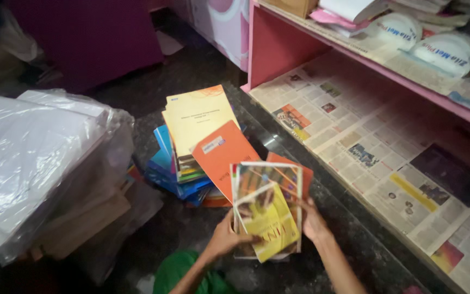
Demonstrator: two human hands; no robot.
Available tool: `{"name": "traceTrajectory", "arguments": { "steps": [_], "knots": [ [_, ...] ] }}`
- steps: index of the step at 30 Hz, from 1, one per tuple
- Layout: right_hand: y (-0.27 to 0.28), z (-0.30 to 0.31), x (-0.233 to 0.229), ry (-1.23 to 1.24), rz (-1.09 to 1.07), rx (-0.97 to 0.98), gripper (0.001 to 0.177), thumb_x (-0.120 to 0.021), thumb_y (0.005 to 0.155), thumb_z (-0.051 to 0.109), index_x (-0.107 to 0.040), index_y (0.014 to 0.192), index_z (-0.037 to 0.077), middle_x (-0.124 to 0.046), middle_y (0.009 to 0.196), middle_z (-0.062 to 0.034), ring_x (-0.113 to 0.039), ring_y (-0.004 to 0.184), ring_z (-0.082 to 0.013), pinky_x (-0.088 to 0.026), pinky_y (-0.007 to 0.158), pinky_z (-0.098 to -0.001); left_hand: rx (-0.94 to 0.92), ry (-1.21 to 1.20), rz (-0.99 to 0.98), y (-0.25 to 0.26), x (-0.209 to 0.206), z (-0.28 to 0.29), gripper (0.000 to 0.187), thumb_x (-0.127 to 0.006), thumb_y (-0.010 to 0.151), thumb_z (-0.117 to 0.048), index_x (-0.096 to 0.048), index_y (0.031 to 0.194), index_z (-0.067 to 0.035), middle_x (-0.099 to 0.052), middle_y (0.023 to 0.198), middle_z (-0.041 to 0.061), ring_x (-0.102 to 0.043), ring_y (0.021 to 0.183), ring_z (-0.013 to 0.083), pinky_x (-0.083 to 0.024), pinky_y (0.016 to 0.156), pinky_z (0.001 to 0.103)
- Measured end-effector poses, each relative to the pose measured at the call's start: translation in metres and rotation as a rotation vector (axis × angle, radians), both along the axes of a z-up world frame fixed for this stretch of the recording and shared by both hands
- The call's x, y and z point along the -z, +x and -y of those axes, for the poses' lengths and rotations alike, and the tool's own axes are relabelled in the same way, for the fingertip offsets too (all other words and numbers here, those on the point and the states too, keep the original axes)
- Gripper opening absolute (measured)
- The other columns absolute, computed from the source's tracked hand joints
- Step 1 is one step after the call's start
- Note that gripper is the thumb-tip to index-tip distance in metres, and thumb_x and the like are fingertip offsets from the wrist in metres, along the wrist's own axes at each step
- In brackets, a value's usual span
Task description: The person sorts books, notebooks, and stacks of paper by hand, placing paper bundles onto a shelf, removing papers from plastic sleeves, and flipping through booklets and loose sheets on the floor.
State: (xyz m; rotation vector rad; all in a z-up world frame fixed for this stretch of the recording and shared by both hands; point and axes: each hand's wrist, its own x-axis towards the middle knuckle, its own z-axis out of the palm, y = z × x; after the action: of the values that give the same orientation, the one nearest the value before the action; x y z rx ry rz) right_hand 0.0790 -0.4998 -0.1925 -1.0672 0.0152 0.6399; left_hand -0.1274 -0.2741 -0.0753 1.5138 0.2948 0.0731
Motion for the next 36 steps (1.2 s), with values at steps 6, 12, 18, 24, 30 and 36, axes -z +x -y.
{"name": "traceTrajectory", "arguments": {
  "steps": [6, 12, 18, 24, 30, 36],
  "knots": [
    [0.004, 0.064, -0.021, 0.096, 0.268, -0.083, 0.075, -0.086, 0.067, 0.002, -0.057, 0.136, 0.003, -0.069, 0.112, -0.0101, -0.066, 0.102, -0.0297, -0.060, 0.088, -0.0468, 0.251, 0.611, -0.058, 0.020, -0.009, 0.008, 0.102, -0.091, 0.054, -0.037, -0.052, 0.146, -0.018, -0.079, 0.105, 0.012, -0.076, 0.094, 0.0304, -0.058, 0.089, 0.042],
    [0.007, 0.077, -0.032, 0.040, 0.330, 0.021, 0.074, -0.081, 0.069, -0.001, -0.055, 0.138, -0.001, -0.069, 0.122, -0.0111, -0.068, 0.111, -0.0219, -0.058, 0.092, -0.0373, 0.288, 0.738, -0.068, 0.058, 0.027, 0.027, 0.107, -0.092, 0.054, -0.046, -0.052, 0.148, -0.017, -0.076, 0.114, 0.016, -0.073, 0.101, 0.0338, -0.056, 0.093, 0.045],
    [0.011, 0.076, -0.019, -0.002, 0.320, 0.156, 0.050, -0.079, 0.082, 0.004, -0.062, 0.129, -0.003, -0.073, 0.115, -0.0112, -0.071, 0.100, -0.0193, -0.059, 0.087, -0.0343, 0.314, 0.481, 0.003, 0.078, 0.051, 0.042, 0.140, -0.095, 0.052, -0.039, -0.015, 0.161, -0.001, -0.072, 0.124, 0.016, -0.072, 0.111, 0.0298, -0.055, 0.100, 0.039],
    [0.027, 0.048, -0.075, -0.326, 0.248, 0.114, 0.044, -0.076, 0.088, 0.008, -0.057, 0.126, -0.005, -0.072, 0.107, -0.0165, -0.073, 0.088, -0.0243, -0.062, 0.070, -0.0372, 0.230, 0.083, -0.044, 0.076, 0.054, 0.059, 0.121, -0.092, 0.056, -0.025, -0.025, 0.155, -0.005, -0.071, 0.126, 0.016, -0.073, 0.110, 0.0266, -0.059, 0.098, 0.040],
    [0.066, 0.018, -0.070, -0.546, 0.635, 0.025, 0.069, -0.072, 0.086, 0.019, -0.045, 0.148, 0.005, -0.066, 0.133, -0.0156, -0.067, 0.114, -0.0282, -0.057, 0.089, -0.0378, 0.262, -0.018, -0.090, 0.105, 0.088, 0.030, 0.097, -0.091, 0.067, -0.025, -0.042, 0.148, -0.003, -0.073, 0.122, 0.017, -0.074, 0.111, 0.0303, -0.061, 0.097, 0.044],
    [0.085, 0.020, 0.049, -1.072, 0.818, -0.265, 0.072, -0.067, 0.096, 0.046, -0.040, 0.154, 0.012, -0.044, 0.156, -0.0224, -0.043, 0.145, -0.0357, -0.037, 0.118, -0.0438, 0.146, 0.933, -0.502, 0.121, 0.124, 0.001, 0.112, -0.075, 0.077, -0.063, -0.017, 0.159, -0.013, -0.063, 0.124, 0.027, -0.064, 0.111, 0.0435, -0.053, 0.093, 0.053]
  ]
}}
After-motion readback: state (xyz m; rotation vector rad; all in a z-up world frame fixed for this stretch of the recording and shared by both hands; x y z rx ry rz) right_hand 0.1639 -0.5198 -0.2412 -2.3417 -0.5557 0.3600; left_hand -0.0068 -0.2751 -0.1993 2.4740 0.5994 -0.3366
